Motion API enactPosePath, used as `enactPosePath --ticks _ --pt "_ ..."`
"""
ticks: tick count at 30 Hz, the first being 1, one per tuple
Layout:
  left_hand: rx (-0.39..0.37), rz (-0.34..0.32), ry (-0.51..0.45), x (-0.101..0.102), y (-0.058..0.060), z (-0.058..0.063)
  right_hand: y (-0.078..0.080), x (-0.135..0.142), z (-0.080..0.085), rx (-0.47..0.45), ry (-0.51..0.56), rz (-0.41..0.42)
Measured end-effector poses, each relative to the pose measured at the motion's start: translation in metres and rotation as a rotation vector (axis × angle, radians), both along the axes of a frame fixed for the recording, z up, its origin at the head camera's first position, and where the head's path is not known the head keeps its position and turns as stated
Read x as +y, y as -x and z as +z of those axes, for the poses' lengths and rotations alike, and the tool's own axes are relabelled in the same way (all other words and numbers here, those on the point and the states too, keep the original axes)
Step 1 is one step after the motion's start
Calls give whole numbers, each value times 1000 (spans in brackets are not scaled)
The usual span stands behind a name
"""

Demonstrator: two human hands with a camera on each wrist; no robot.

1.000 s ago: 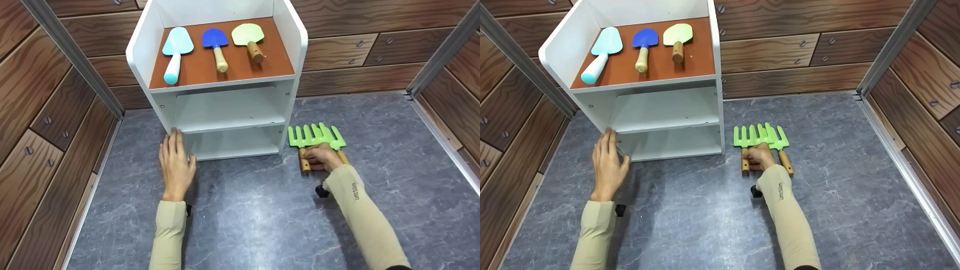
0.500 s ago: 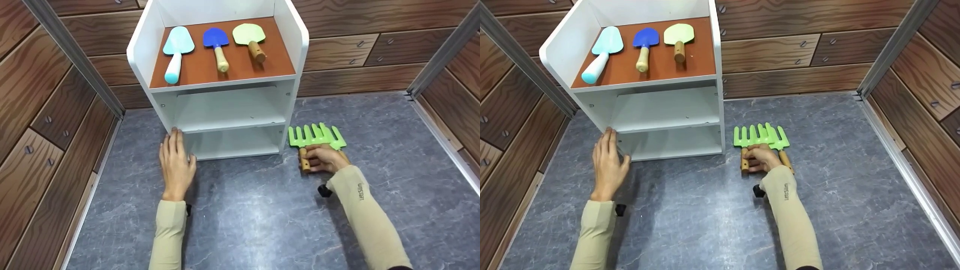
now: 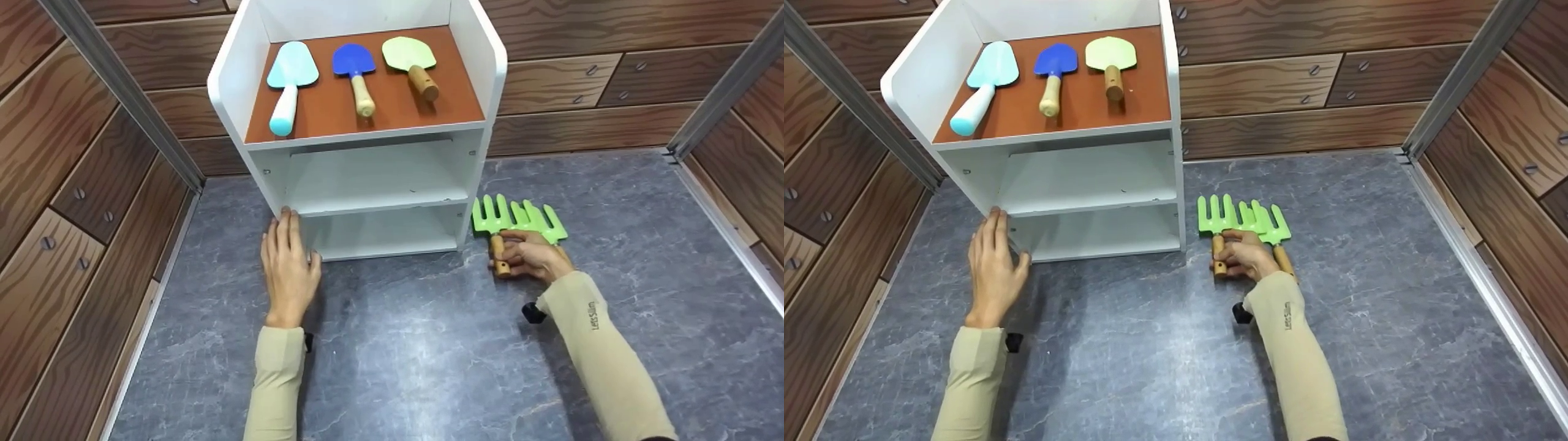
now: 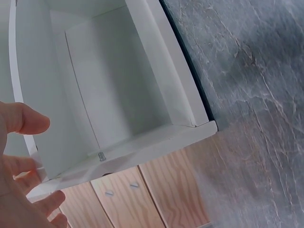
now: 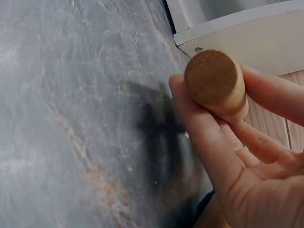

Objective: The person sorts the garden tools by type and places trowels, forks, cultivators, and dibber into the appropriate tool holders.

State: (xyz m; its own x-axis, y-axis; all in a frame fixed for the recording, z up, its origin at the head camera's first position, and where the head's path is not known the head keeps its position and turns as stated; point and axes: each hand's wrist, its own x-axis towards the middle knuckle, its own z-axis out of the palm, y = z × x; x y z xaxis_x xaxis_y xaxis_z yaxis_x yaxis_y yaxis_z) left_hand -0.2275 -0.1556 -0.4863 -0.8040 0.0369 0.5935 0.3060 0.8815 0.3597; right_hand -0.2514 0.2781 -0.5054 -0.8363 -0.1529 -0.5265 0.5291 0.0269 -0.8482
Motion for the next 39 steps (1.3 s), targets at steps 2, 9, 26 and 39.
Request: enactPosePath --ticks 2,9,26,39 --pt "4 3 0 0 0 -1 0 0 2 13 -12 6" --pt "20 -3 7 1 1 -1 -6 3 4 42 -51 7" --pt "27 2 10 3 2 0 -25 2 5 159 -9 -12" --pt "38 3 7 2 2 -2 -37 -1 7 209 -16 0"
